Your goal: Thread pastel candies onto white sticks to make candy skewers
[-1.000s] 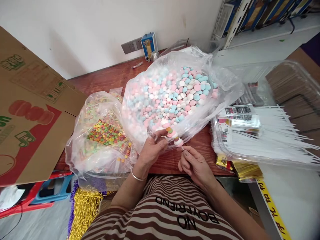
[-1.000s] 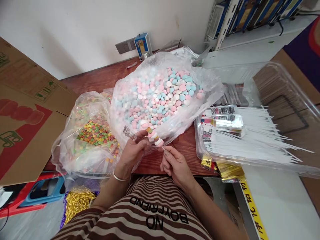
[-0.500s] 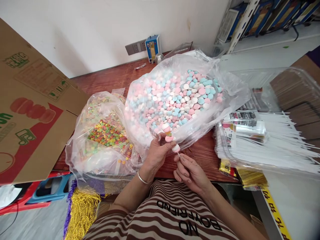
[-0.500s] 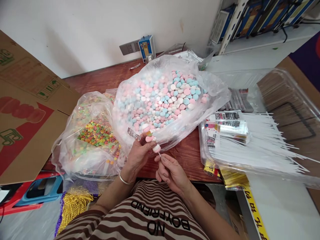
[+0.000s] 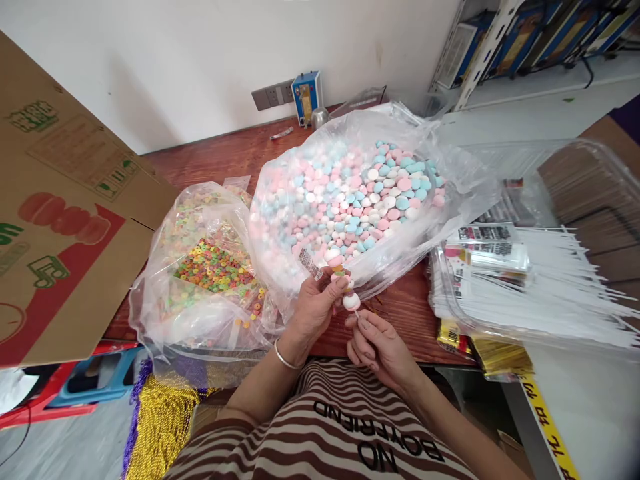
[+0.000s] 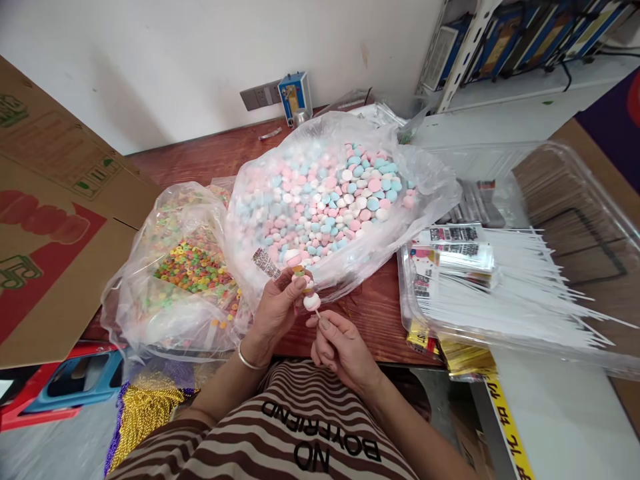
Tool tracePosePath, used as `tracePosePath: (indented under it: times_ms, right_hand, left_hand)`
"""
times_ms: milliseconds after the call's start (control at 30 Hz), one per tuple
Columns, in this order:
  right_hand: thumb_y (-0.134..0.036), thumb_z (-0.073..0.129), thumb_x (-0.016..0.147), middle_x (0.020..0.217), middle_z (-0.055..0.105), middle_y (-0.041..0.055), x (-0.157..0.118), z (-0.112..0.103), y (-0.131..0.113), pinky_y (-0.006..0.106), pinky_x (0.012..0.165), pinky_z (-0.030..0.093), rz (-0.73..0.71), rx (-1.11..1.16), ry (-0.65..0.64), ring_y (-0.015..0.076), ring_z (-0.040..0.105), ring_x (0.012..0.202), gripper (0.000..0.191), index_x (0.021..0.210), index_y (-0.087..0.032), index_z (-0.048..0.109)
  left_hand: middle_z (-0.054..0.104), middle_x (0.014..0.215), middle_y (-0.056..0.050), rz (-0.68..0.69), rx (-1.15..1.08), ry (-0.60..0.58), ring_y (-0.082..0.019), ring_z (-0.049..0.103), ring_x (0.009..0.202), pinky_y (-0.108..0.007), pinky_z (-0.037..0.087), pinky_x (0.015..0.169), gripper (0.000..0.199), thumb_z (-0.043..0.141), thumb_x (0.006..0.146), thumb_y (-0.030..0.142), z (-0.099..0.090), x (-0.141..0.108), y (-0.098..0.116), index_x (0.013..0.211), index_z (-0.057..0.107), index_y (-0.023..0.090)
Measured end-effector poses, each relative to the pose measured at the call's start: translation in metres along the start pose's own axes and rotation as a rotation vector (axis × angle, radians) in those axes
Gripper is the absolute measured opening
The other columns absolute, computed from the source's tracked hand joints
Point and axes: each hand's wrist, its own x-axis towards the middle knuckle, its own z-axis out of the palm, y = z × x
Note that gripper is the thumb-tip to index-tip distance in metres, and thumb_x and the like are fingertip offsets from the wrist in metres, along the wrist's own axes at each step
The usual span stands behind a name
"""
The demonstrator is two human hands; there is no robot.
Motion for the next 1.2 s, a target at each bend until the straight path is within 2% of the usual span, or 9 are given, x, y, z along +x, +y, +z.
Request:
tracePosePath:
  times_ms: [133,267,400,500,633,867,1000,1100,1200]
  right_hand:
    - [-0.040,0.066,0.096,0.047,0.043,-0.0123,-0.002,0.006,0.001,0.022,0.052,0.044,-0.104,-0.089,0.103,0.0036,0.030,0.035,0.021,0.095,-0.019,0.067]
    - [-0.039,0.064,0.097,0.046,0.043,-0.0123,-0.003,0.011,-0.003,0.022,0.050,0.042,-0.100,-0.049,0.105,0.0038,0.029,0.034,0.021,0.094,-0.019,0.067]
    - [-0.039,0.066,0.096,0.045,0.042,-0.0128,-0.003,0.013,-0.008,0.022,0.048,0.041,-0.079,0.001,0.087,0.0032,0.026,0.033,0.021,0.095,-0.018,0.069]
    - [-0.039,0.066,0.096,0.045,0.040,-0.0130,-0.003,0.013,-0.010,0.022,0.047,0.040,-0.043,0.018,0.068,0.0030,0.024,0.032,0.022,0.096,-0.017,0.070]
    - [-0.040,0.066,0.096,0.042,0.037,-0.0134,-0.004,0.009,-0.011,0.022,0.046,0.039,0.016,0.039,0.026,0.0029,0.022,0.031,0.024,0.095,-0.017,0.071]
    - [-0.043,0.066,0.095,0.042,0.039,-0.0131,-0.004,0.013,-0.006,0.022,0.047,0.040,-0.008,-0.090,0.068,0.0033,0.026,0.032,0.026,0.091,-0.017,0.068]
    - [-0.046,0.065,0.096,0.044,0.041,-0.0128,-0.003,0.014,-0.007,0.022,0.047,0.040,-0.137,-0.230,0.184,0.0045,0.031,0.035,0.027,0.094,-0.019,0.065]
    - [-0.046,0.062,0.098,0.045,0.042,-0.0122,-0.003,0.012,-0.009,0.022,0.047,0.039,-0.183,-0.314,0.210,0.0053,0.033,0.036,0.027,0.095,-0.020,0.063]
    - [-0.048,0.060,0.099,0.046,0.044,-0.0113,-0.004,0.011,-0.009,0.022,0.048,0.039,-0.193,-0.402,0.188,0.0061,0.035,0.037,0.028,0.092,-0.020,0.061]
  left_hand:
    - [0.067,0.081,0.000,-0.017,-0.053,0.032,-0.002,0.043,0.049,-0.017,0.034,0.045,0.045,0.093,0.062,0.042,0.003,0.002,0.000,0.092,0.073,0.015]
    - [0.069,0.089,-0.002,-0.027,-0.107,-0.078,-0.007,0.056,0.066,-0.020,0.046,0.059,0.062,0.096,0.053,0.049,-0.002,0.002,0.001,0.102,0.076,0.017]
    - [0.068,0.083,0.000,-0.006,-0.096,-0.166,-0.008,0.056,0.067,-0.020,0.048,0.063,0.071,0.097,0.053,0.048,-0.008,0.001,0.001,0.114,0.076,0.020]
    - [0.071,0.091,-0.002,-0.007,-0.057,-0.150,-0.005,0.052,0.061,-0.018,0.045,0.056,0.062,0.095,0.060,0.041,-0.012,0.001,0.003,0.115,0.076,0.022]
    - [0.073,0.095,-0.008,-0.044,-0.047,-0.147,-0.003,0.045,0.053,-0.018,0.038,0.047,0.047,0.087,0.072,0.045,-0.014,0.001,0.007,0.108,0.078,0.017]
    - [0.065,0.079,0.002,-0.101,-0.126,0.017,0.001,0.038,0.048,-0.015,0.033,0.046,0.038,0.093,0.065,0.035,-0.009,0.006,0.002,0.090,0.072,0.015]
    - [0.068,0.089,-0.001,-0.044,-0.078,-0.030,0.000,0.042,0.050,-0.018,0.037,0.049,0.058,0.092,0.064,0.045,-0.011,0.007,-0.003,0.110,0.070,0.015]
    - [0.070,0.102,-0.002,-0.026,0.044,-0.115,0.000,0.044,0.052,-0.019,0.041,0.053,0.075,0.095,0.059,0.035,-0.014,0.002,-0.003,0.126,0.065,0.020]
    - [0.070,0.099,-0.001,-0.047,0.134,-0.175,-0.007,0.056,0.067,-0.021,0.047,0.063,0.074,0.094,0.061,0.024,-0.012,-0.005,-0.002,0.129,0.064,0.022]
